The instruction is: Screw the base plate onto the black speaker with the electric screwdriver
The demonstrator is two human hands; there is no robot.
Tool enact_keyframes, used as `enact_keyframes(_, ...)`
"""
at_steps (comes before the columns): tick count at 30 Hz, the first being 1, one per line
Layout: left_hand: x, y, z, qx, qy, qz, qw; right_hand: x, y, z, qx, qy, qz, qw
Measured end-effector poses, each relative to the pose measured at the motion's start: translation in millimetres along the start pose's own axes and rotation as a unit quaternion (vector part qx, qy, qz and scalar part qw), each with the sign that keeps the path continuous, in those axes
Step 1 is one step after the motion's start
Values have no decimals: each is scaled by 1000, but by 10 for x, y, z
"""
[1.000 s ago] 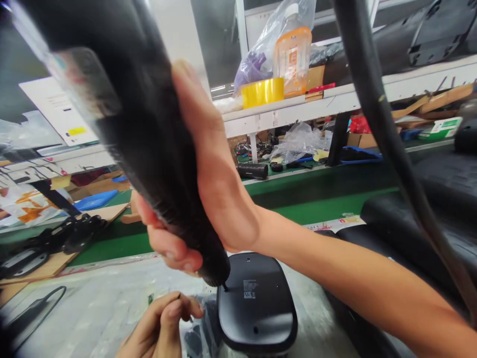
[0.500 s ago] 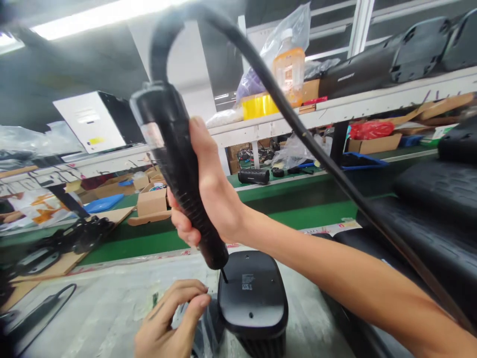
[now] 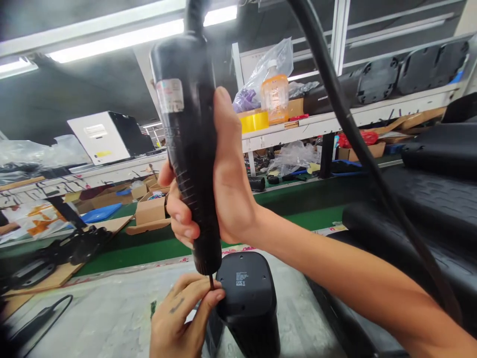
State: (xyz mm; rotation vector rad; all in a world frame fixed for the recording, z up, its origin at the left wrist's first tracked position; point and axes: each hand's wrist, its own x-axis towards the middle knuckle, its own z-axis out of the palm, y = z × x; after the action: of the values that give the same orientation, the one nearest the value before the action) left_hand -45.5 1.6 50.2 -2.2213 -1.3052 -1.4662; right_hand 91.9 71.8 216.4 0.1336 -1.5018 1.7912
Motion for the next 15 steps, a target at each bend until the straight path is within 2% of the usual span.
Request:
enact_keyframes(2, 19, 43, 11, -23, 6, -13, 1000, -38, -20, 9, 0, -3, -14, 1000)
enact_keyframes(4, 51, 89, 7, -61, -2, -17, 998, -73, -48, -8, 9, -14, 0, 1000)
enact_keyframes(8, 97, 145, -20, -195, -50, 2, 980, -144, -162, -44, 57, -50, -3, 997)
enact_keyframes(10, 64, 131, -18, -215, -52, 26, 975, -191, -221, -33, 58, -43, 19, 997)
enact_keyframes(12, -8, 77, 15, -151, -48, 54, 986, -243, -257, -4, 23, -24, 50, 998)
enact_keyframes(15, -126, -55, 127, 16, -62, 94, 993, -303, -253, 28, -54, 2, 61, 997)
